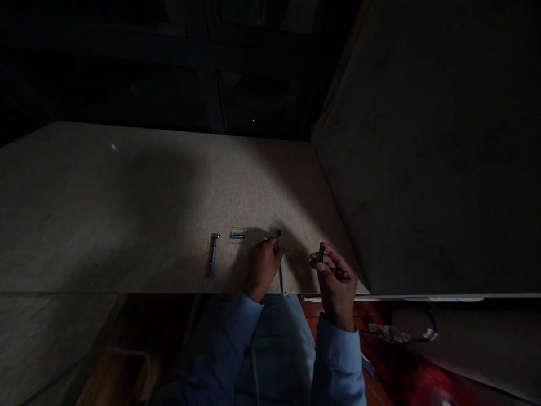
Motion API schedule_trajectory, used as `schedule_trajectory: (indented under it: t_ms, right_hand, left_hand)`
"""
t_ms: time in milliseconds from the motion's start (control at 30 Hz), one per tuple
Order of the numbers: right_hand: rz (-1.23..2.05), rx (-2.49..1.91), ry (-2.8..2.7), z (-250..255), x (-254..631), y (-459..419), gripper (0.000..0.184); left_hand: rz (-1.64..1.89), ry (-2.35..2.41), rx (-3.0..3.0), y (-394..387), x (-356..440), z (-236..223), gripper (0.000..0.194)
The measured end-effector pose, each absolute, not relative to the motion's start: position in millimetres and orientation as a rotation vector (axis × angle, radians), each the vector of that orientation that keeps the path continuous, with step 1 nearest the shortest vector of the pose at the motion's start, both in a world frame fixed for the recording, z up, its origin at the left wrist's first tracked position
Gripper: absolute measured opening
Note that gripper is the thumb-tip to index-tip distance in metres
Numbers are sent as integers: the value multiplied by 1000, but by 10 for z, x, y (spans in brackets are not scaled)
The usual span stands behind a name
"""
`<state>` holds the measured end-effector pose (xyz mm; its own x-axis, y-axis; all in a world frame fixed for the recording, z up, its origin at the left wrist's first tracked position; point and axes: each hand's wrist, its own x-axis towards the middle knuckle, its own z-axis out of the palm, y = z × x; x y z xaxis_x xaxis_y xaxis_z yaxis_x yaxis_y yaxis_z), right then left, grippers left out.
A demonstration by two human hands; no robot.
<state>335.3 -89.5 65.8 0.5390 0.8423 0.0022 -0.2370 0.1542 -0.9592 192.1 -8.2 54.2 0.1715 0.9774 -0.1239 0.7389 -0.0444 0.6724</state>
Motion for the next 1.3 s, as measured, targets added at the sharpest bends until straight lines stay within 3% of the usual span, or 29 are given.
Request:
schedule_trajectory:
  t_ms: [267, 700, 833, 933, 1300]
  right_hand:
    - [872, -1219, -676, 725, 3228, -866, 42]
    - [963, -1173, -778, 754, 3012, -863, 41]
    - [968, -1154, -768, 810, 2938, -867, 40]
    - [981, -1128, -768, 866, 2875, -873, 39]
    - [1110, -1009, -603, 966, 2826, -918, 35]
  left_hand:
    - [486, 1615, 1955, -103, 1900, 507, 23]
    - [822, 1319, 2052, -214, 1730, 320, 31]
    - [816, 1179, 2166, -299, 1654, 339, 19]
    - [757, 1217, 2177, -354, 1666, 365, 13]
    - [727, 1501, 2154, -481, 1814, 313, 18]
